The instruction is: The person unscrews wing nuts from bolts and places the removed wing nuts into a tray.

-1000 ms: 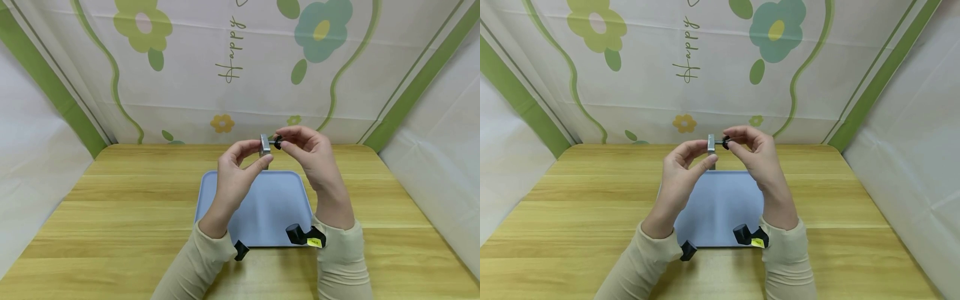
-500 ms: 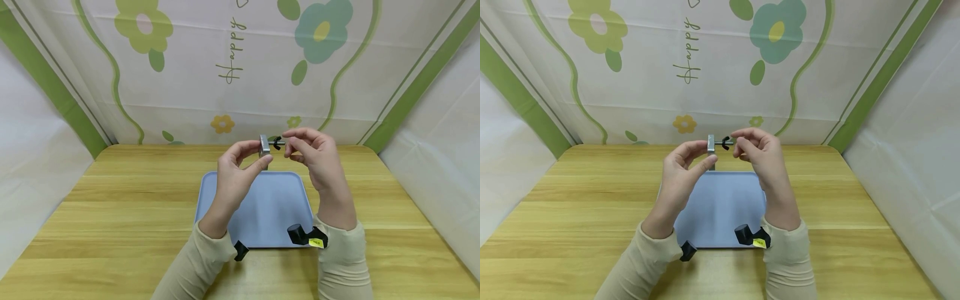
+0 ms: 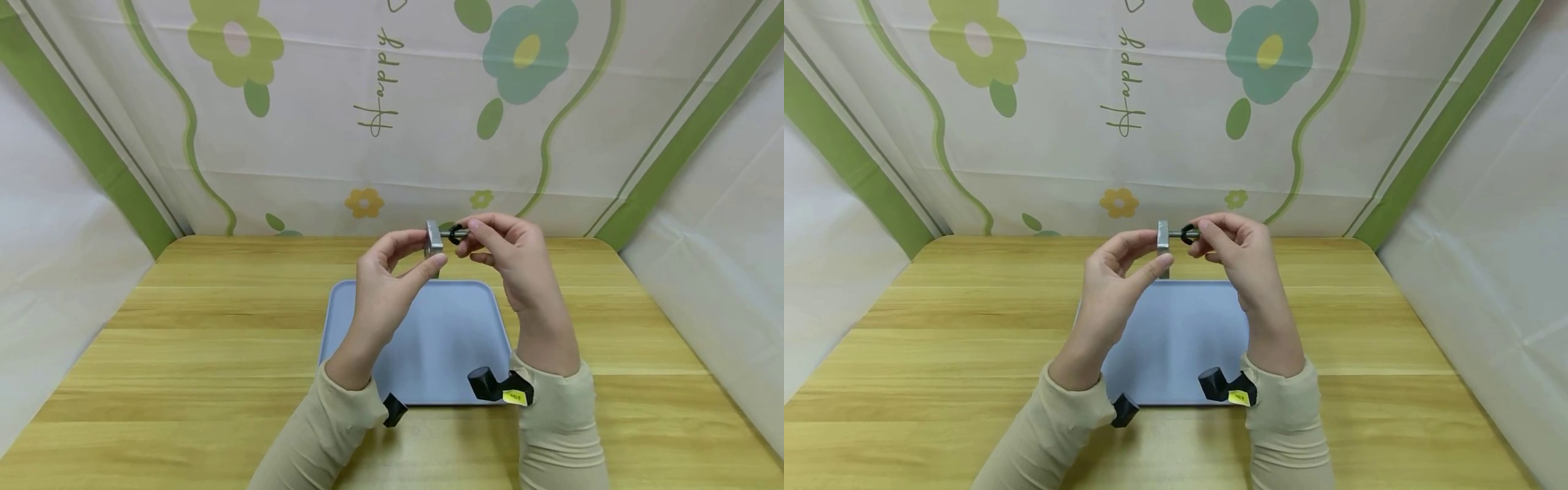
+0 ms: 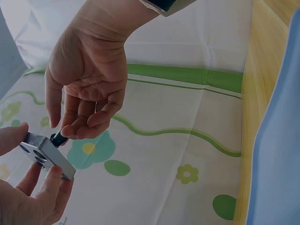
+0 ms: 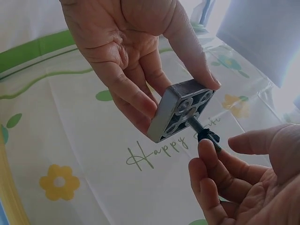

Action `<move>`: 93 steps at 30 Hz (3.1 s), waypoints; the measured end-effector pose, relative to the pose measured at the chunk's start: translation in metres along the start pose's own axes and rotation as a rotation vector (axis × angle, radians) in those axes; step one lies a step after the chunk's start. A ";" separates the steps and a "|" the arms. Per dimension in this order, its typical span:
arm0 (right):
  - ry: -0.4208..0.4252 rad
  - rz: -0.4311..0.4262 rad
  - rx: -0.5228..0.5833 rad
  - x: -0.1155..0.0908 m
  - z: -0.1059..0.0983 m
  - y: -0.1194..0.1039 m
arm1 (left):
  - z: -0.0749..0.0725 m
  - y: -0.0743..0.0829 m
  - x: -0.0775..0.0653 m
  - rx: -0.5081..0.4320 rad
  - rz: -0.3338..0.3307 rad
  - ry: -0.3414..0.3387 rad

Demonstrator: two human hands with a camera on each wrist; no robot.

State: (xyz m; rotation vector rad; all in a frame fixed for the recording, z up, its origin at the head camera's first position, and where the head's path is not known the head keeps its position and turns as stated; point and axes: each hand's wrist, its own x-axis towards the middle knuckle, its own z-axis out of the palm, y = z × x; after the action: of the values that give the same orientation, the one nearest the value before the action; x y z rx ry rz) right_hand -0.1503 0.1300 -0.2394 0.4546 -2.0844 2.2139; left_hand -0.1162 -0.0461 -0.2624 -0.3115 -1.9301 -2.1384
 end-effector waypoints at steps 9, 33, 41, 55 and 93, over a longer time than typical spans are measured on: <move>-0.010 -0.013 -0.008 0.000 -0.001 0.000 | 0.002 0.001 0.000 0.000 0.003 -0.004; -0.056 -0.062 -0.097 0.000 -0.006 0.001 | 0.000 -0.001 0.000 0.010 -0.006 0.013; -0.041 -0.117 -0.160 0.000 -0.003 0.001 | 0.001 0.000 0.000 0.004 -0.005 0.004; 0.093 -0.081 -0.035 -0.002 -0.003 -0.001 | 0.001 0.000 0.000 0.005 -0.024 0.016; -0.050 0.025 -0.089 0.000 -0.001 0.000 | 0.000 -0.001 -0.001 0.008 0.002 0.004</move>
State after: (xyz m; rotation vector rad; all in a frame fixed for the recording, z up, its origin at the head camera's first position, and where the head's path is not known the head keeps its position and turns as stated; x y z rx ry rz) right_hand -0.1500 0.1309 -0.2391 0.4845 -2.2148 2.1343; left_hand -0.1156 -0.0459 -0.2634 -0.3069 -1.9346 -2.1282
